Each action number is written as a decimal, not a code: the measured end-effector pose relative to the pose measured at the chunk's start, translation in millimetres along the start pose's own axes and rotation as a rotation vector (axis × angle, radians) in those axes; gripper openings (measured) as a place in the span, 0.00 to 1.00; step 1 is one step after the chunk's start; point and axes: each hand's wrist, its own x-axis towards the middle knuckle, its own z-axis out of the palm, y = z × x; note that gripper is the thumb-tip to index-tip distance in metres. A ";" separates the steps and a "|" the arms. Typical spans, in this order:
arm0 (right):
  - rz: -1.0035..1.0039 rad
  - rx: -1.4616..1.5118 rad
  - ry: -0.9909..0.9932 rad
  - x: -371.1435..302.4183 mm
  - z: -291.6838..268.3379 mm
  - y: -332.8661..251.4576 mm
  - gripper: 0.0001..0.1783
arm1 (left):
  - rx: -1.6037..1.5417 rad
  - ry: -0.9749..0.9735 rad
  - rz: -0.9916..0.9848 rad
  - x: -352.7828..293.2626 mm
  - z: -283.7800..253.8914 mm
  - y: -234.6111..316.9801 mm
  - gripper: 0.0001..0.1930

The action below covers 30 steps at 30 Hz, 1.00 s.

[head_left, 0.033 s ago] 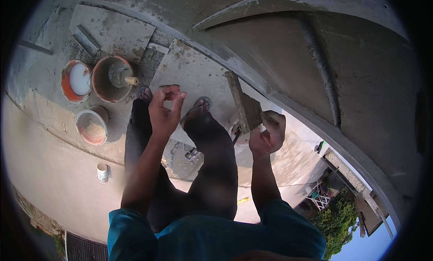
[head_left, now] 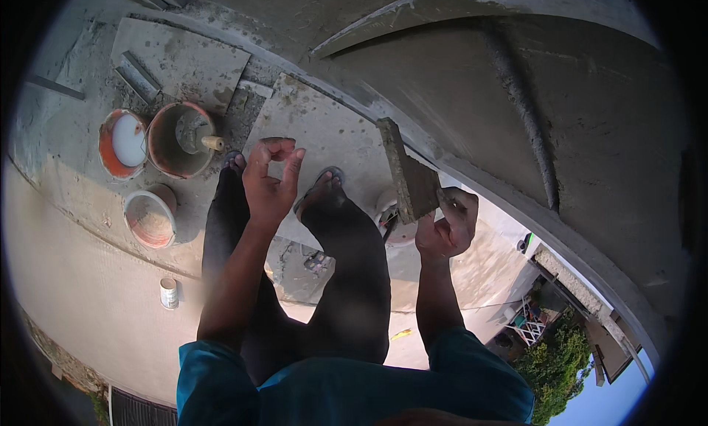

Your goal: The person applies and smooths wet plaster onto a concrete ceiling using a trowel and a straightedge. They repeatedly scoop plaster from a bucket, spread it across the ceiling surface, and level it with the straightedge. The person also cleans the tools and moves around the work area during the task.

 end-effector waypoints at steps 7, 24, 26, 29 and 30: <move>-0.329 -0.359 0.234 9.0 9.5 79.6 0.21 | -0.210 0.260 0.685 127.3 49.1 -6.5 0.06; -0.470 -0.403 0.263 -100.2 155.9 228.6 0.19 | -1.025 0.001 0.241 28.0 242.9 -187.2 0.20; -0.453 -0.394 0.217 -108.0 169.7 231.6 0.18 | -0.961 0.058 0.225 25.4 237.6 -190.2 0.19; -0.480 -0.417 0.193 -104.2 190.7 238.9 0.18 | -0.893 0.081 0.169 33.5 229.7 -209.6 0.18; -0.506 -0.422 0.208 -101.6 197.7 243.4 0.18 | -0.859 0.109 0.146 39.6 229.0 -211.7 0.17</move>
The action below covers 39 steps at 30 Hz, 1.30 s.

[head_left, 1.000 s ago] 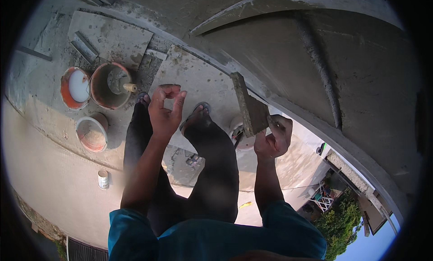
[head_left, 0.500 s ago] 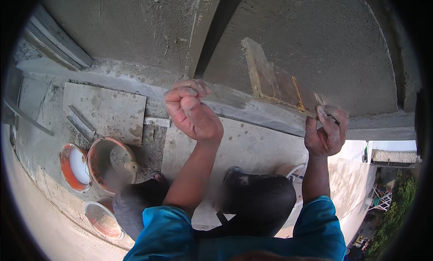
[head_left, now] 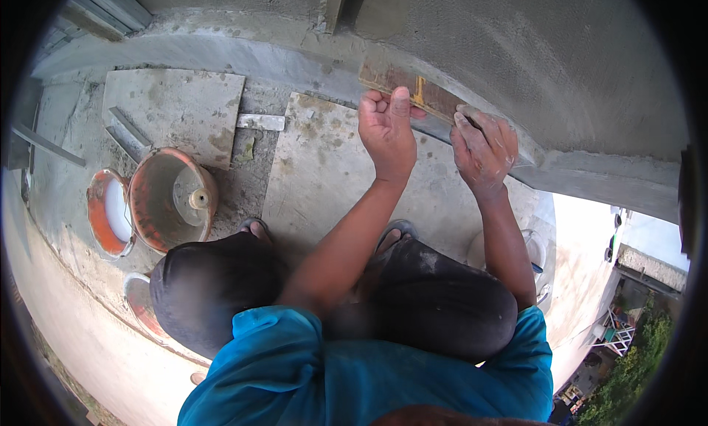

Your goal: The person applies and smooths wet plaster onto a concrete ceiling using a trowel and a straightedge. They repeatedly scoop plaster from a bucket, spread it across the ceiling surface, and level it with the straightedge. The person also cleans the tools and moves around the work area during the task.

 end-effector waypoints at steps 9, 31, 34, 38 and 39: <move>-0.060 -0.100 0.079 18.3 8.7 -0.1 0.20 | -0.070 0.023 0.004 16.5 -4.3 12.7 0.11; -0.261 -0.472 0.550 255.9 -149.5 34.3 0.16 | 0.079 -0.235 1.129 165.4 89.5 228.4 0.09; -0.271 -0.471 0.554 260.9 -147.8 38.4 0.16 | 0.200 -0.305 1.227 152.6 99.5 218.7 0.11; -0.302 -0.495 0.587 264.4 -146.1 50.8 0.19 | 0.368 -0.433 1.421 129.4 129.4 213.3 0.13; -0.323 -0.484 0.613 267.5 -146.0 53.5 0.20 | 0.406 -0.457 1.488 127.5 138.1 214.6 0.13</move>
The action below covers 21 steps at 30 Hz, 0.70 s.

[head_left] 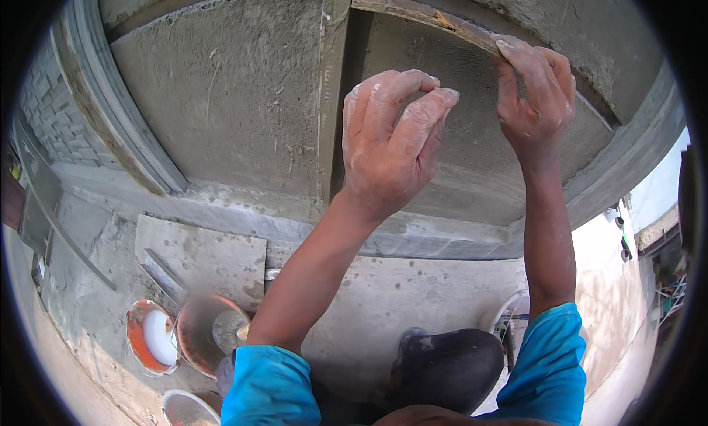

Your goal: The person applies and smooths wet plaster onto a concrete ceiling using a trowel and a straightedge. They repeatedly scoop plaster from a bucket, spread it across the ceiling surface, and level it with the straightedge. The person also cleans the tools and moves around the work area during the task.

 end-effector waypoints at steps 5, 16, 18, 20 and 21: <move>0.015 0.030 -0.004 4.1 5.8 -2.3 0.19 | 0.164 0.061 0.047 26.9 38.8 1.3 0.17; -0.026 -0.001 -0.022 6.4 8.4 1.0 0.17 | 0.323 0.012 0.119 45.3 68.2 -20.1 0.14; -0.013 -0.018 -0.065 7.8 2.8 -3.5 0.18 | 0.342 -0.019 0.133 45.5 67.3 -28.1 0.13; 0.009 -0.071 -0.089 5.7 -2.1 -3.1 0.20 | 0.365 -0.034 0.151 45.3 68.1 -33.4 0.12; 0.020 -0.097 -0.100 3.8 -4.1 -1.8 0.20 | 0.379 -0.034 0.163 45.1 68.6 -34.7 0.12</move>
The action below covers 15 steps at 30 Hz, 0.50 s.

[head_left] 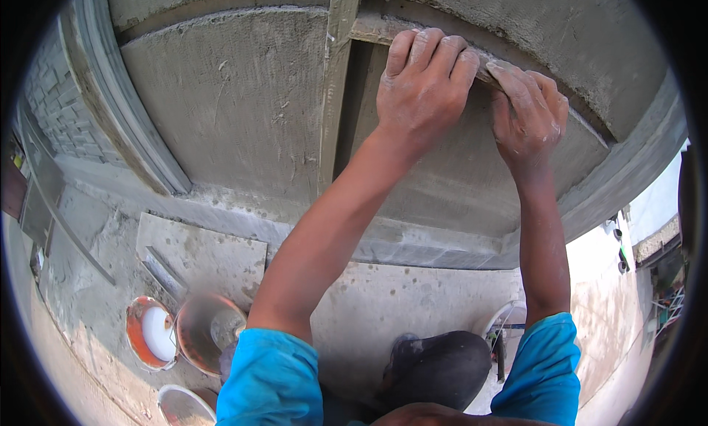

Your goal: The person applies and smooths wet plaster onto a concrete ceiling using a trowel and a straightedge. They repeatedly scoop plaster from a bucket, spread it across the ceiling surface, and level it with the straightedge. The person also cleans the tools and moves around the work area during the task.

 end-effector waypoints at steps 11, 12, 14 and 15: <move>0.085 -0.007 -0.117 -10.0 -12.0 6.8 0.26 | 0.021 -0.089 -0.018 3.0 -9.8 5.9 0.10; 0.089 0.001 -0.118 -9.7 -11.9 7.8 0.26 | 0.025 -0.099 -0.018 4.2 -10.4 6.5 0.10; 0.074 0.000 -0.115 -11.7 -10.9 8.4 0.26 | 0.025 -0.108 -0.014 4.9 -10.1 5.8 0.10; 0.068 0.002 -0.114 -12.8 -10.3 8.3 0.26 | 0.022 -0.107 -0.009 4.2 -9.8 4.9 0.10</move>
